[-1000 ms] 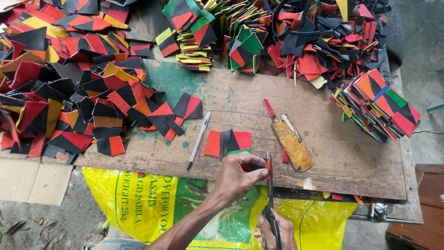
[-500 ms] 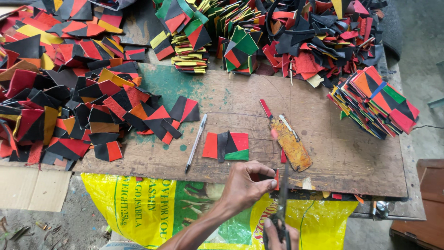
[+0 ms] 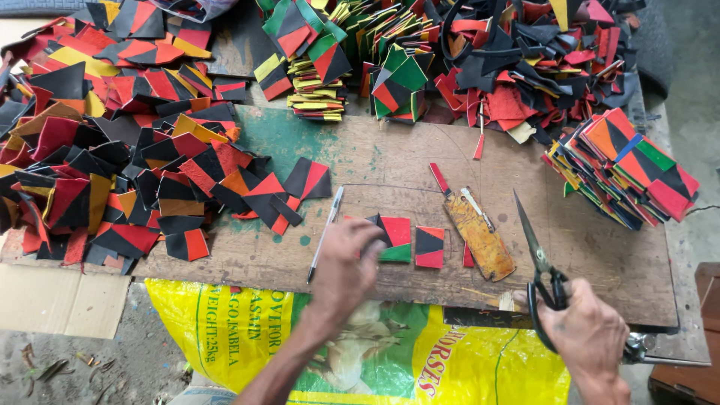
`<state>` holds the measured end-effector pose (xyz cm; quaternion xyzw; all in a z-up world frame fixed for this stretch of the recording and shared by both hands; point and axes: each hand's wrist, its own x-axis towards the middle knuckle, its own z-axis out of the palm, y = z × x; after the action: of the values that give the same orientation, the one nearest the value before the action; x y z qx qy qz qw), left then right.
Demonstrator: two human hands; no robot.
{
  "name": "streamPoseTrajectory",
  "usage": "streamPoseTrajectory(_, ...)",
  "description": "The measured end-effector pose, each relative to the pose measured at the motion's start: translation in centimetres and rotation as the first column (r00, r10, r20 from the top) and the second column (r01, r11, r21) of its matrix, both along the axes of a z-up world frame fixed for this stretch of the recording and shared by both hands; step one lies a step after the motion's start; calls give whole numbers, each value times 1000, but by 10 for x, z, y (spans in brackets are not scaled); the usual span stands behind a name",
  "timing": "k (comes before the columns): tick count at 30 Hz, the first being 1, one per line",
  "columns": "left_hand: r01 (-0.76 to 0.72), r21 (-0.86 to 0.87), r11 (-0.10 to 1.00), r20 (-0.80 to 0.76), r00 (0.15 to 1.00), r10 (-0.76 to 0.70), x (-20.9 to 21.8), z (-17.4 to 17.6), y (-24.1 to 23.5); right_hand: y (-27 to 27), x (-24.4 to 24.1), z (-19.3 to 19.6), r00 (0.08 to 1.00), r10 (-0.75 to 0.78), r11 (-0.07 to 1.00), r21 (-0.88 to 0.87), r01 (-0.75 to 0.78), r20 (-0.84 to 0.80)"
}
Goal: The person assembles small multi-colored leather pieces into geometric shapes on a wooden workbench. They use a ruler to align pieces, a craft knife to trim edges, and scissors to cut and refine the shapes. Finished units are stacked on the right side of the table.
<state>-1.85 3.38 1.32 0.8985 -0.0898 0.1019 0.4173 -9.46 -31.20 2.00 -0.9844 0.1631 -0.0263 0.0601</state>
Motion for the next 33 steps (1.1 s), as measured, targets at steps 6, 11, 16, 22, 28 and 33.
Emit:
streamPoseTrajectory(6,96,181,979,-11,995,-96,37,-13,46,-11,20,-1,976,210,975,81,-206,-51)
streamPoseTrajectory(11,193,282,940,-61,981,-183,45,-8,53,8,22,28,946,320,940,108,-325,61)
streamPoseTrajectory(16,135,280,951,-174,981,-88,44,-2,66,78,34,18,879,381,779,411,-473,288)
streamPoseTrajectory(22,-36,300,953,-106,992,71,36,-6,87,121,64,10,833,468,676,488,-552,294)
streamPoseTrajectory(28,60,170,984,40,997,-68,35,-14,76,123,77,8,852,469,648,566,-510,232)
streamPoseTrajectory(33,168,196,966,52,982,-181,49,-21,53,126,85,4,825,493,594,586,-551,276)
